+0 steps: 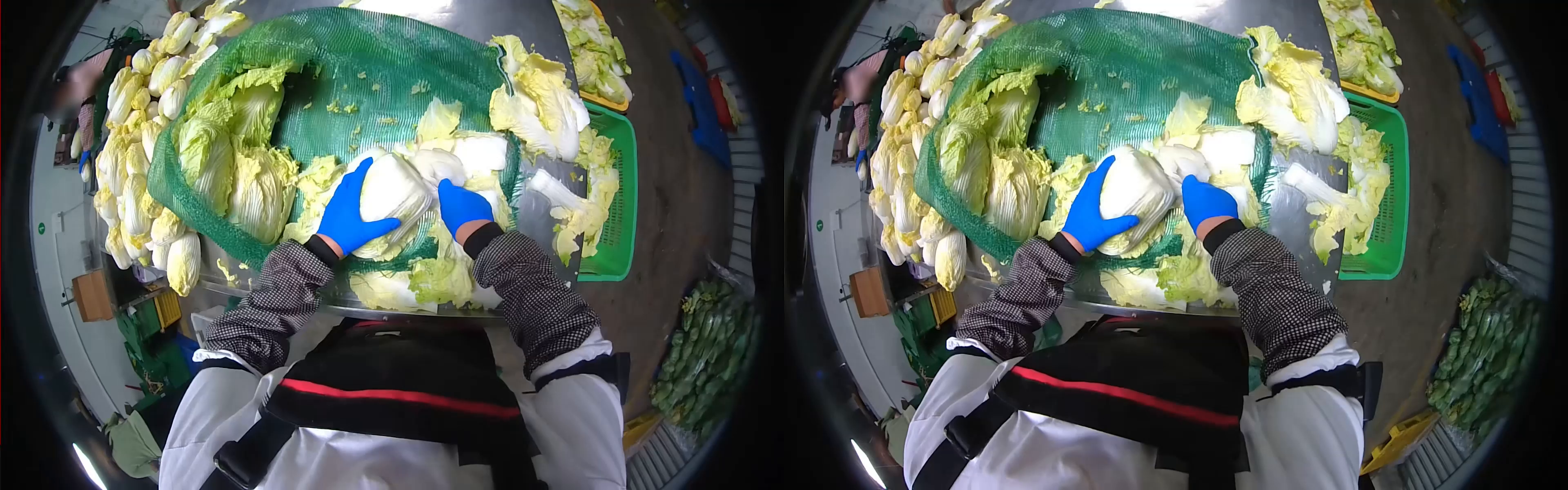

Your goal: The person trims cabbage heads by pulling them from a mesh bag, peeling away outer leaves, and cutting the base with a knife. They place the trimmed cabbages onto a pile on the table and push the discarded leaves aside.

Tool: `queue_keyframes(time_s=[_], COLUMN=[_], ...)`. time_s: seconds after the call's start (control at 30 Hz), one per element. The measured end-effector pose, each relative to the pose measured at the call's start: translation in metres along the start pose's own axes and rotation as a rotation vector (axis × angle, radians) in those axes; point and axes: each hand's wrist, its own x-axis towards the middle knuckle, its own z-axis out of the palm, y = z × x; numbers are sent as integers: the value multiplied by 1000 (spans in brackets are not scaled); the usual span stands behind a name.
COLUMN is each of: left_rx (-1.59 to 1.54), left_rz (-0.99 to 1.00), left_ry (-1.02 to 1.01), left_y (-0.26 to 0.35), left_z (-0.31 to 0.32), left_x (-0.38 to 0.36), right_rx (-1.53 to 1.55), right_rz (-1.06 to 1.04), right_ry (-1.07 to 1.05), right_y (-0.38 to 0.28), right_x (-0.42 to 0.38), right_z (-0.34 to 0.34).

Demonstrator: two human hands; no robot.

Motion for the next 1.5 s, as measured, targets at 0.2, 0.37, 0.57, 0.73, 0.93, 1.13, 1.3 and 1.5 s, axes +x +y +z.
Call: queue_keyframes(time_s=[0.2,0.37,0.57,0.73,0.93,1.13,1.3,1.5], left_rx=[-224,-86,182,97,148,-908,-1014,-841], left_rz=[-165,-473,-91,84,-186,-282,-107,37], left_ry=[73,181,527,-13,-29,-127,-115,64], left_y=[-4,8,-26,6,27,-1,30,46], left_z=[-6,-17,-56,4,9,-25,-38,-31], left_x=[1,5,-8,-10,1,-8,-30,-46], right_rx=[132,601,687,717,791,390,577,592], right_rz=[135,121,219,249,416,350,-78,-85], right_ry=[-203,-29,46,23,238,272,364,337], right_y=[-19,-27,-44,-55,-28,-15,-61,-84], right_x=[-3,-5,-33,-52,-89,-91,-73,-63], right_z=[-56,-56,-39,-15,14,-20,-94,-111])
